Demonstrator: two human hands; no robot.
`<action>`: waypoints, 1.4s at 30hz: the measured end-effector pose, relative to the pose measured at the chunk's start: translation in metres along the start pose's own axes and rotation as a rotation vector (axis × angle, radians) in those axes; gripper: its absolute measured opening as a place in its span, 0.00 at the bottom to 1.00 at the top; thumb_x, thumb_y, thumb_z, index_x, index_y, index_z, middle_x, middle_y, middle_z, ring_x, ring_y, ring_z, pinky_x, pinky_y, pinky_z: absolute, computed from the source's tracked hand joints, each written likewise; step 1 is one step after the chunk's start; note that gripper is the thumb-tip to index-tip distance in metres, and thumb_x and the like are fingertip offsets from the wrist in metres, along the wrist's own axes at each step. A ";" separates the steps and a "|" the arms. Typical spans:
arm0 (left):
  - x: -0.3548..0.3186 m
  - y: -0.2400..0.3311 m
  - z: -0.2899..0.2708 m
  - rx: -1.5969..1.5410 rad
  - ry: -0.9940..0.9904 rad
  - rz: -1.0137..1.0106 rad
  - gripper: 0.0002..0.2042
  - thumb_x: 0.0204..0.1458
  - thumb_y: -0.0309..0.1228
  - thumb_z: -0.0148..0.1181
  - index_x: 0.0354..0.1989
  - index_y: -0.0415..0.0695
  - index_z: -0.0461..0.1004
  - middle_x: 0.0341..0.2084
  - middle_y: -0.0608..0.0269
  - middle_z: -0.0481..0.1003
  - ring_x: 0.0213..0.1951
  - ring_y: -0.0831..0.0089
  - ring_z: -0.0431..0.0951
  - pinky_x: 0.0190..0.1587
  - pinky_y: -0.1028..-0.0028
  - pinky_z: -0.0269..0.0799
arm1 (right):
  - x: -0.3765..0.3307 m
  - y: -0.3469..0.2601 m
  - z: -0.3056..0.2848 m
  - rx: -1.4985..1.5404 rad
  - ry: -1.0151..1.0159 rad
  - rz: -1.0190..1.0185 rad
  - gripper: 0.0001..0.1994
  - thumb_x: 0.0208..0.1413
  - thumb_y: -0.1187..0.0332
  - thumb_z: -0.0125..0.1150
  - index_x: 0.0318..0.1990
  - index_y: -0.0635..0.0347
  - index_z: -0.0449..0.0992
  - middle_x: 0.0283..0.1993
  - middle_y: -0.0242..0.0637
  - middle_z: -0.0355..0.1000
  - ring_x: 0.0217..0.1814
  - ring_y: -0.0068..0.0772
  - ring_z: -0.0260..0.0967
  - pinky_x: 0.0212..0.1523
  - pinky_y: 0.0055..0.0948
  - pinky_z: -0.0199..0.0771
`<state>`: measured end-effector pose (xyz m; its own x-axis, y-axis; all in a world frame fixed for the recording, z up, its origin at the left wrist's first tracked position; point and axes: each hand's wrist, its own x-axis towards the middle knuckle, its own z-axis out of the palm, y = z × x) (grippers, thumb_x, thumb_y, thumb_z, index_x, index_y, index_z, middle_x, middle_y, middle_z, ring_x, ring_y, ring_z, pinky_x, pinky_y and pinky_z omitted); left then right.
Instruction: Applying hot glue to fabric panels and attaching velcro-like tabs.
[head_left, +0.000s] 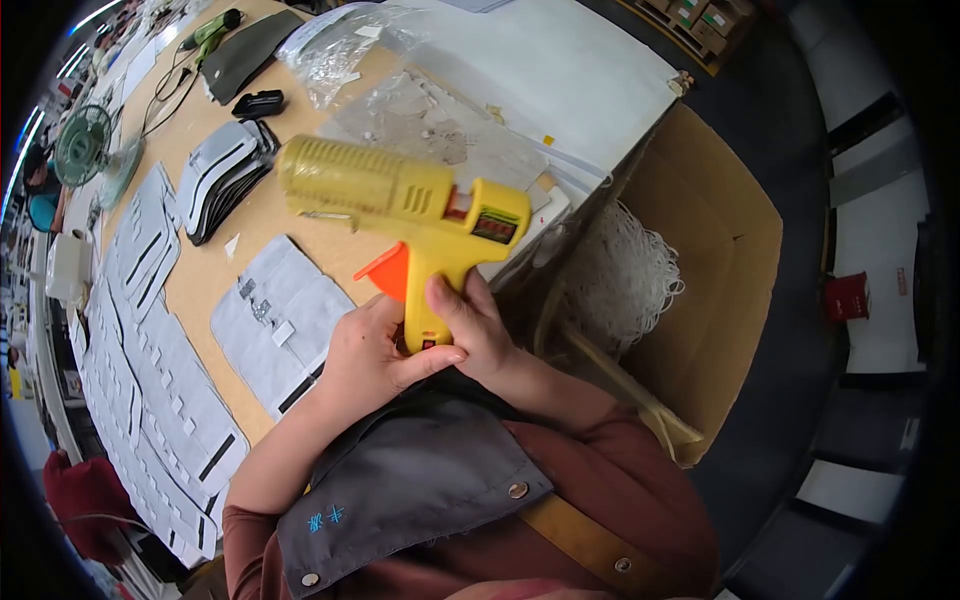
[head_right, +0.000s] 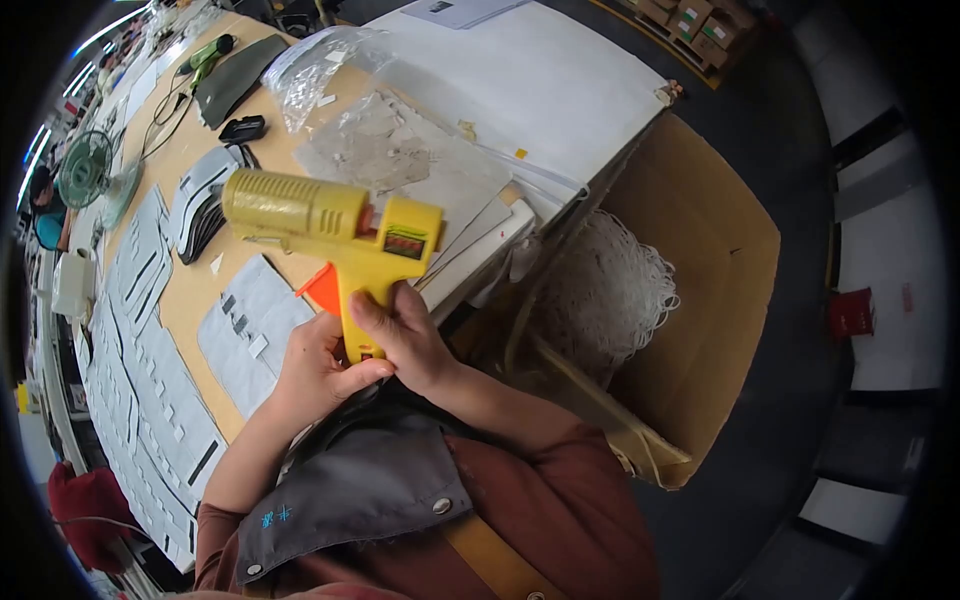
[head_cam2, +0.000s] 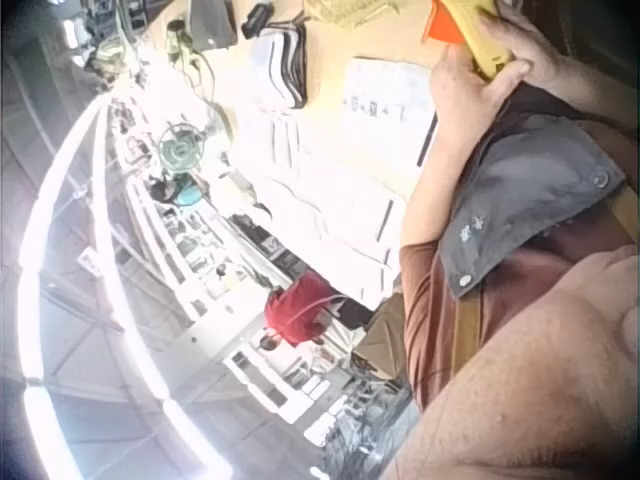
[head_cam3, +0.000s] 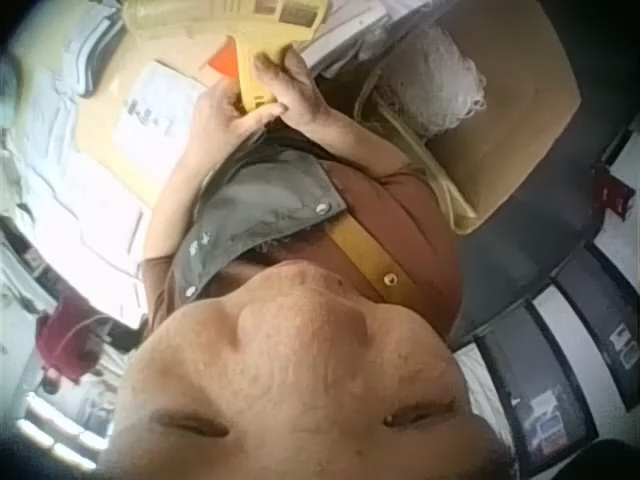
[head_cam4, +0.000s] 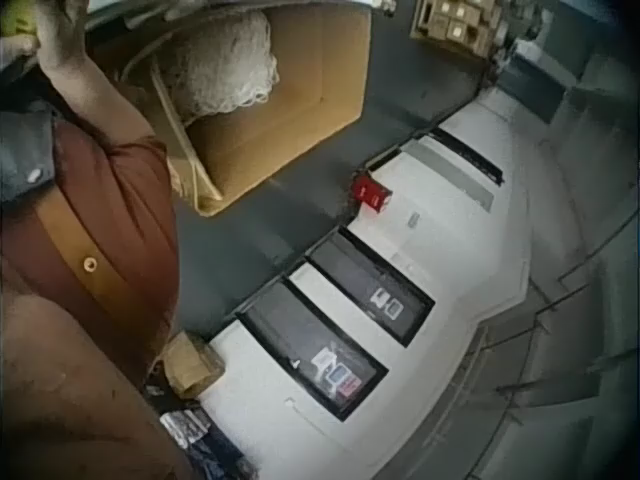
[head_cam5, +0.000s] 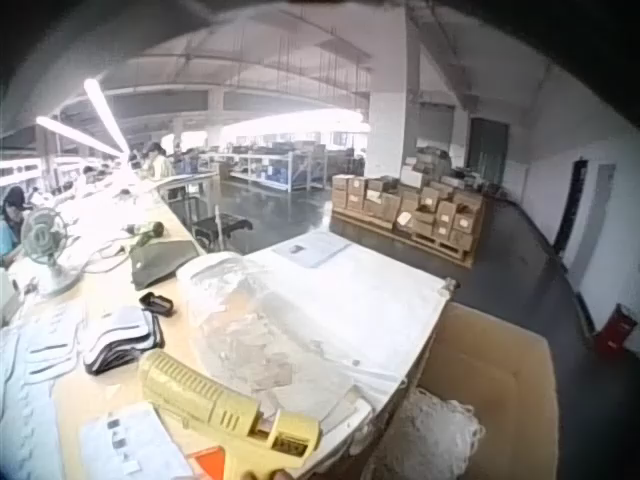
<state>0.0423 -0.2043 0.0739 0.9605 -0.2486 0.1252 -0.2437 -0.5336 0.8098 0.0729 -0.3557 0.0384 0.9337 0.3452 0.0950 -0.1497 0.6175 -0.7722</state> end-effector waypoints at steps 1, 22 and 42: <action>0.007 0.004 -0.002 0.010 -0.068 -0.030 0.22 0.45 0.46 0.76 0.33 0.38 0.77 0.18 0.63 0.74 0.24 0.76 0.76 0.28 0.72 0.70 | 0.001 0.000 -0.002 -0.016 -0.041 -0.027 0.24 0.68 0.56 0.53 0.64 0.63 0.61 0.55 0.33 0.66 0.56 0.20 0.62 0.56 0.24 0.64; -0.010 -0.011 -0.010 -0.482 0.017 -0.427 0.12 0.52 0.32 0.70 0.32 0.36 0.77 0.24 0.68 0.78 0.27 0.83 0.74 0.32 0.79 0.69 | 0.130 -0.072 -0.265 -2.185 0.221 -0.308 0.05 0.52 0.70 0.62 0.36 0.54 0.75 0.39 0.35 0.72 0.46 0.41 0.72 0.47 0.41 0.74; -0.009 -0.012 0.002 -0.469 0.014 -0.433 0.15 0.51 0.37 0.71 0.30 0.36 0.77 0.24 0.67 0.78 0.27 0.81 0.75 0.32 0.78 0.70 | 0.112 -0.128 -0.276 -1.689 0.553 -0.266 0.14 0.60 0.61 0.58 0.47 0.61 0.71 0.38 0.52 0.77 0.42 0.56 0.76 0.42 0.48 0.76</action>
<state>0.0359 -0.1974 0.0613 0.9612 -0.0777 -0.2649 0.2487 -0.1723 0.9531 0.2861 -0.5914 -0.0256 0.9171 -0.1031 0.3850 0.1365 -0.8263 -0.5464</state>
